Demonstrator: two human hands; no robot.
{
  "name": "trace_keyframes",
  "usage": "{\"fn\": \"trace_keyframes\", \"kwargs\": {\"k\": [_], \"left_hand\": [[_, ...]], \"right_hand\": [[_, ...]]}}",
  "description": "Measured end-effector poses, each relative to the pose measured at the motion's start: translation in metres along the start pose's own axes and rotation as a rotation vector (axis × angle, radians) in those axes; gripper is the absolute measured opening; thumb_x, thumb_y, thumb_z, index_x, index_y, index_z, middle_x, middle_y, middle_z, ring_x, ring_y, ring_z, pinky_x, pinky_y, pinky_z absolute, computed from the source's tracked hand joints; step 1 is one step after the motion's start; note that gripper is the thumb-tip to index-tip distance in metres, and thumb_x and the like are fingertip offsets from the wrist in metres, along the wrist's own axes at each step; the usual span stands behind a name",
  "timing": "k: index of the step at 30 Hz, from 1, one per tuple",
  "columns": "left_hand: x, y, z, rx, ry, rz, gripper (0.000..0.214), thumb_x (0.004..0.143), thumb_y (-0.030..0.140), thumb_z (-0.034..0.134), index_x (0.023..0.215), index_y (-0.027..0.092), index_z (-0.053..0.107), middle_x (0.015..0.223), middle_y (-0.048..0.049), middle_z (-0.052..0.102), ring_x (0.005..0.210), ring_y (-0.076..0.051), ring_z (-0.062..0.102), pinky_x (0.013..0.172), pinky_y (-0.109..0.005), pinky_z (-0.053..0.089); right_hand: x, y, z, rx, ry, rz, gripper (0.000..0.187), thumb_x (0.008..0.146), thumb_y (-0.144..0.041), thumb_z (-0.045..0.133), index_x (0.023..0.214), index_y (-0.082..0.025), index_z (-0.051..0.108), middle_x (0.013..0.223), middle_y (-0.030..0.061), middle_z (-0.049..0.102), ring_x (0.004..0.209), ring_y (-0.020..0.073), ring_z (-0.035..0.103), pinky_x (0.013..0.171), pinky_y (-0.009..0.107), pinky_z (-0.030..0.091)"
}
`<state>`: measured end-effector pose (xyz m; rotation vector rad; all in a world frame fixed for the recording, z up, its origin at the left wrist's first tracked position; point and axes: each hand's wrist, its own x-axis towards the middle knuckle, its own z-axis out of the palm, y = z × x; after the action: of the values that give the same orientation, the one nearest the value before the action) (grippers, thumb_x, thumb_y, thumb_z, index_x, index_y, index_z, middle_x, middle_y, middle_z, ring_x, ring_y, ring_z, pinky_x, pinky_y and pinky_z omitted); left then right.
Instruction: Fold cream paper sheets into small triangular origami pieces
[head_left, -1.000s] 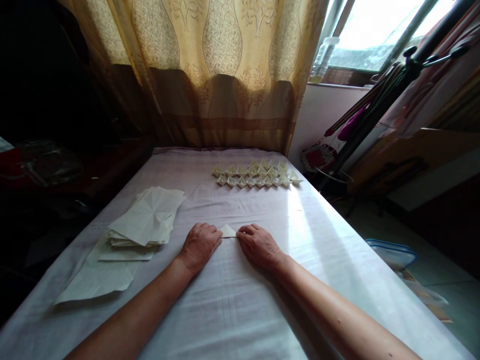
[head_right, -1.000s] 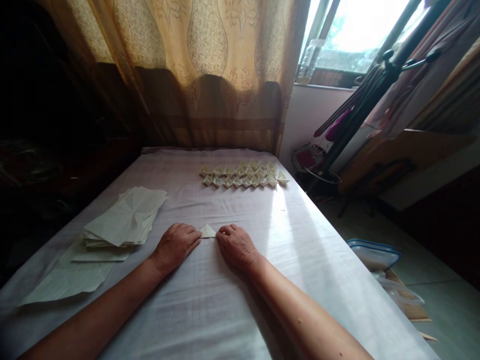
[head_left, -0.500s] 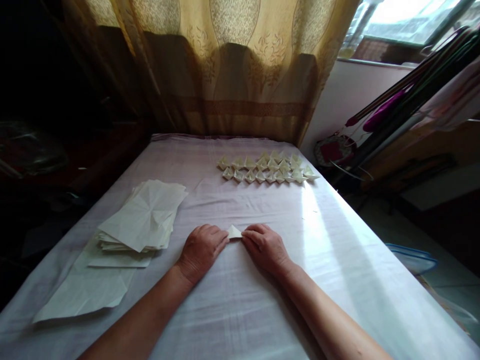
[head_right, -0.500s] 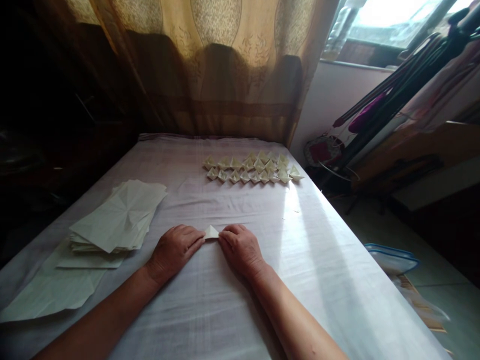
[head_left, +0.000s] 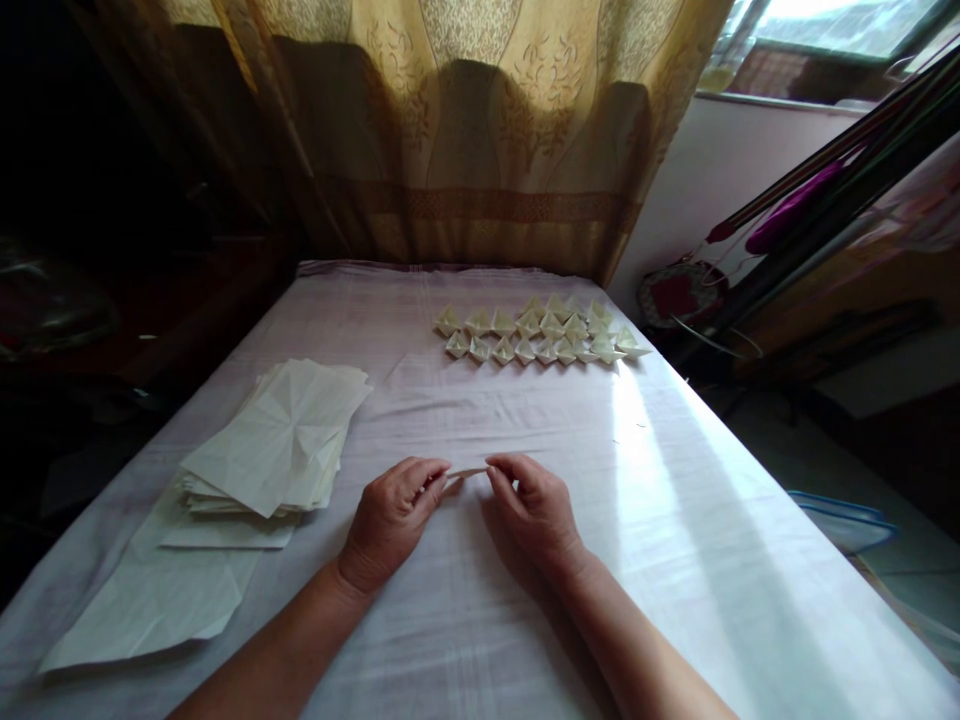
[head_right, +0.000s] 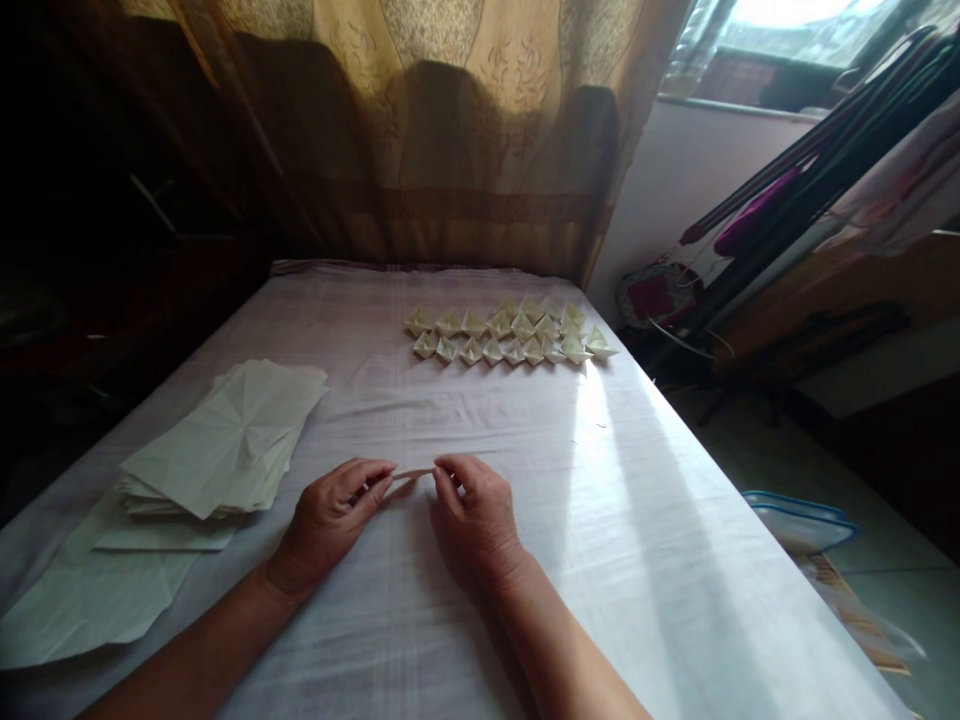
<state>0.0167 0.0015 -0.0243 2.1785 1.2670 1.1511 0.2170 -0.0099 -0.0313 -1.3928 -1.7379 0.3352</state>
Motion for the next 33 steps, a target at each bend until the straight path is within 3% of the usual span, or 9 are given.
{"fn": "trace_keyframes", "kwargs": {"k": [5, 10, 18, 21, 26, 29, 33], "left_hand": [[0.002, 0.003, 0.001, -0.084, -0.034, -0.163, 0.023, 0.091, 0.035, 0.055, 0.095, 0.020, 0.072, 0.088, -0.0044, 0.074, 0.080, -0.017, 0.070, 0.070, -0.024, 0.056], [0.005, 0.002, -0.002, -0.098, -0.058, -0.238, 0.026, 0.089, 0.039, 0.056, 0.094, 0.020, 0.074, 0.089, -0.0039, 0.076, 0.082, -0.018, 0.071, 0.076, -0.026, 0.056], [0.004, -0.002, -0.002, -0.294, -0.120, -0.463, 0.034, 0.082, 0.045, 0.060, 0.099, 0.018, 0.072, 0.077, -0.0021, 0.073, 0.062, -0.014, 0.064, 0.057, -0.022, 0.052], [0.003, -0.002, -0.002, -0.356, -0.131, -0.488, 0.037, 0.080, 0.045, 0.063, 0.103, 0.017, 0.071, 0.075, -0.0019, 0.071, 0.062, -0.014, 0.063, 0.058, -0.022, 0.051], [0.002, -0.004, 0.002, -0.291, -0.051, -0.491, 0.049, 0.078, 0.045, 0.065, 0.120, 0.019, 0.062, 0.088, -0.0029, 0.071, 0.069, -0.015, 0.066, 0.065, -0.025, 0.054], [0.004, -0.003, 0.002, -0.251, -0.033, -0.502, 0.044, 0.078, 0.047, 0.065, 0.112, 0.019, 0.062, 0.082, -0.0014, 0.071, 0.070, -0.016, 0.066, 0.065, -0.026, 0.054], [0.007, 0.002, 0.001, -0.296, -0.103, -0.480, 0.030, 0.082, 0.045, 0.059, 0.095, 0.019, 0.066, 0.079, -0.0018, 0.072, 0.070, -0.016, 0.066, 0.064, -0.025, 0.053]], "right_hand": [[-0.001, 0.002, 0.000, 0.192, 0.004, 0.141, 0.016, 0.087, -0.030, 0.057, 0.085, -0.021, 0.071, 0.077, 0.0024, 0.073, 0.067, 0.0153, 0.067, 0.063, 0.024, 0.052], [0.000, 0.001, -0.002, 0.246, -0.003, 0.153, 0.016, 0.086, -0.029, 0.058, 0.083, -0.020, 0.071, 0.075, 0.0023, 0.072, 0.066, 0.0147, 0.066, 0.063, 0.023, 0.051], [-0.003, -0.003, -0.004, 0.278, -0.097, 0.134, 0.014, 0.082, -0.026, 0.059, 0.083, -0.020, 0.071, 0.072, 0.0006, 0.072, 0.061, 0.0129, 0.063, 0.058, 0.021, 0.049], [-0.004, -0.004, -0.004, 0.292, -0.133, 0.146, 0.013, 0.081, -0.026, 0.060, 0.082, -0.020, 0.071, 0.068, -0.0003, 0.070, 0.058, 0.0123, 0.061, 0.055, 0.021, 0.047], [-0.006, -0.007, -0.002, 0.310, -0.109, 0.149, 0.012, 0.081, -0.025, 0.061, 0.082, -0.020, 0.072, 0.068, -0.0006, 0.070, 0.057, 0.0115, 0.061, 0.056, 0.020, 0.047], [-0.007, -0.010, 0.002, 0.312, -0.071, 0.173, 0.013, 0.082, -0.026, 0.060, 0.081, -0.020, 0.071, 0.067, -0.0007, 0.069, 0.055, 0.0111, 0.060, 0.054, 0.020, 0.046], [-0.010, -0.012, 0.007, 0.311, -0.070, 0.167, 0.013, 0.084, -0.027, 0.060, 0.082, -0.020, 0.071, 0.070, -0.0001, 0.071, 0.057, 0.0116, 0.061, 0.056, 0.020, 0.047]]}}
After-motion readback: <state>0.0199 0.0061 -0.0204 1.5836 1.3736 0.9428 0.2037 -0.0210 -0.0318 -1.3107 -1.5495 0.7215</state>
